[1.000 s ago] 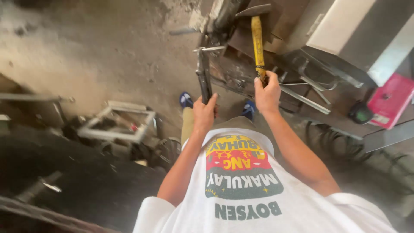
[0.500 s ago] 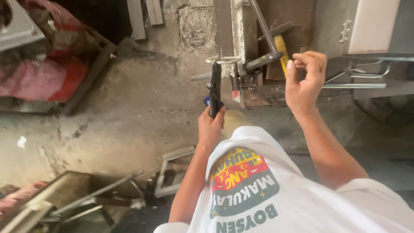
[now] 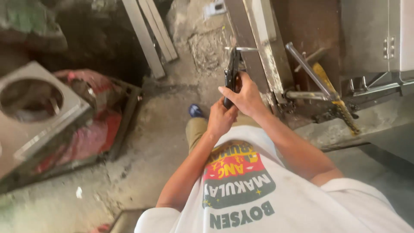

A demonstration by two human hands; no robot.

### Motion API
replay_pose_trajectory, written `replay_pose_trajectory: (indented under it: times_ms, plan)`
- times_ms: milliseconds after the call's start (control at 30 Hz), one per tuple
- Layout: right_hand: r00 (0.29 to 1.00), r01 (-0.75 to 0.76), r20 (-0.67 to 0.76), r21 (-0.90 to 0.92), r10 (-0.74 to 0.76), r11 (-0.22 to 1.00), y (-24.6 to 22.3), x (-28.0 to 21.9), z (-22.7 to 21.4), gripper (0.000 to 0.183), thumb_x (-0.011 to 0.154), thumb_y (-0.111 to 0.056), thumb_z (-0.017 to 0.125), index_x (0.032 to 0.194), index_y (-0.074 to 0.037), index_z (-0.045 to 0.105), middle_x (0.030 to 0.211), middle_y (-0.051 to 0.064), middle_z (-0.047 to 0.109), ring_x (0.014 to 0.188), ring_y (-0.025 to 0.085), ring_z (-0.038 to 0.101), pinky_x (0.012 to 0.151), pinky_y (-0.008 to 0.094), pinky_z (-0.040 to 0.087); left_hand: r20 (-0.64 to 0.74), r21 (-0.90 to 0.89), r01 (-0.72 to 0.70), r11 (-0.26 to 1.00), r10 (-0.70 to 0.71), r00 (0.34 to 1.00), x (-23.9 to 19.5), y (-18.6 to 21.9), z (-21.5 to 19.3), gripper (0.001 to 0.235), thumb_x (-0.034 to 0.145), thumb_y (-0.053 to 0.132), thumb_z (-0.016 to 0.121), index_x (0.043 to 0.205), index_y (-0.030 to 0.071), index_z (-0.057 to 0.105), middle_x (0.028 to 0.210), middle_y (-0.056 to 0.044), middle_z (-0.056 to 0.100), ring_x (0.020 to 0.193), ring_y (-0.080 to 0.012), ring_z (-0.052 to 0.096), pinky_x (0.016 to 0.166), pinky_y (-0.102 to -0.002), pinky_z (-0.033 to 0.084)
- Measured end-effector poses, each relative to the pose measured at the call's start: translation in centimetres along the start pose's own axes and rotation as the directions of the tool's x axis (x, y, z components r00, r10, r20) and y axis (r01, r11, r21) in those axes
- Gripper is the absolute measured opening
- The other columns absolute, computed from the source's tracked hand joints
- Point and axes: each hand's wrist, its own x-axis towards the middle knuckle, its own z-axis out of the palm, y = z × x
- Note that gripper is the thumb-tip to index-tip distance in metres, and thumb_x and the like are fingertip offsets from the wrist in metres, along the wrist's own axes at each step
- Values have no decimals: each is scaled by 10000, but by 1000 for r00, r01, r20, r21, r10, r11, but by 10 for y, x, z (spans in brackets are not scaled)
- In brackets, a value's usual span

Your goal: Using various tools to shape and bend a metal bracket on a fabrication floor.

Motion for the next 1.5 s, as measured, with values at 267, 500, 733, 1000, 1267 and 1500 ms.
replay_pose_trajectory:
  times_ms: [267,500,733,1000,1267,1500]
  plan:
    - [982,-48,-161,283,97,958,-46,65,84,453,875,-271,828,1146,17,607,938,33,646,851,103,607,782,283,531,238,292,-46,955,-26,971,65,39,-130,275,910,250,688,928,-20,640,651,-96,658,553,-176,651,559,-362,533]
    - [936,-54,-299,398,185,916,-59,100,92,444,866,-199,822,1182,10,590,961,10,642,860,86,603,785,276,528,400,335,-97,937,-48,915,126,52,-150,325,881,300,681,1037,15,660,672,-118,688,582,-216,697,590,-390,558]
    - [740,-80,-625,286,250,955,-45,148,46,458,859,-204,787,1221,29,631,1026,50,687,893,137,643,809,315,547,629,460,-389,798,17,777,196,105,-121,439,838,387,749,1103,46,671,774,-148,740,691,-288,717,664,-416,552]
    - [554,-104,-796,224,243,969,3,230,-16,453,845,-232,807,1204,14,679,1011,136,714,887,231,680,827,371,559,607,448,-610,654,279,744,326,174,-79,335,882,310,774,1033,19,706,834,-157,725,752,-293,718,718,-395,569]
    - [547,-125,-768,321,335,939,1,286,-50,501,839,-165,788,1268,40,628,1045,123,743,911,194,719,832,342,593,642,569,-814,113,558,526,557,175,5,461,973,327,696,1250,-3,533,1133,-197,654,1048,-356,668,876,-452,579]
    - [433,-239,-841,240,325,941,10,351,-73,562,842,-151,814,1332,50,624,1175,191,761,1057,236,752,953,361,591,680,720,-693,47,155,717,640,150,68,541,1032,520,559,1260,29,549,1177,-186,685,1077,-351,678,952,-441,544]
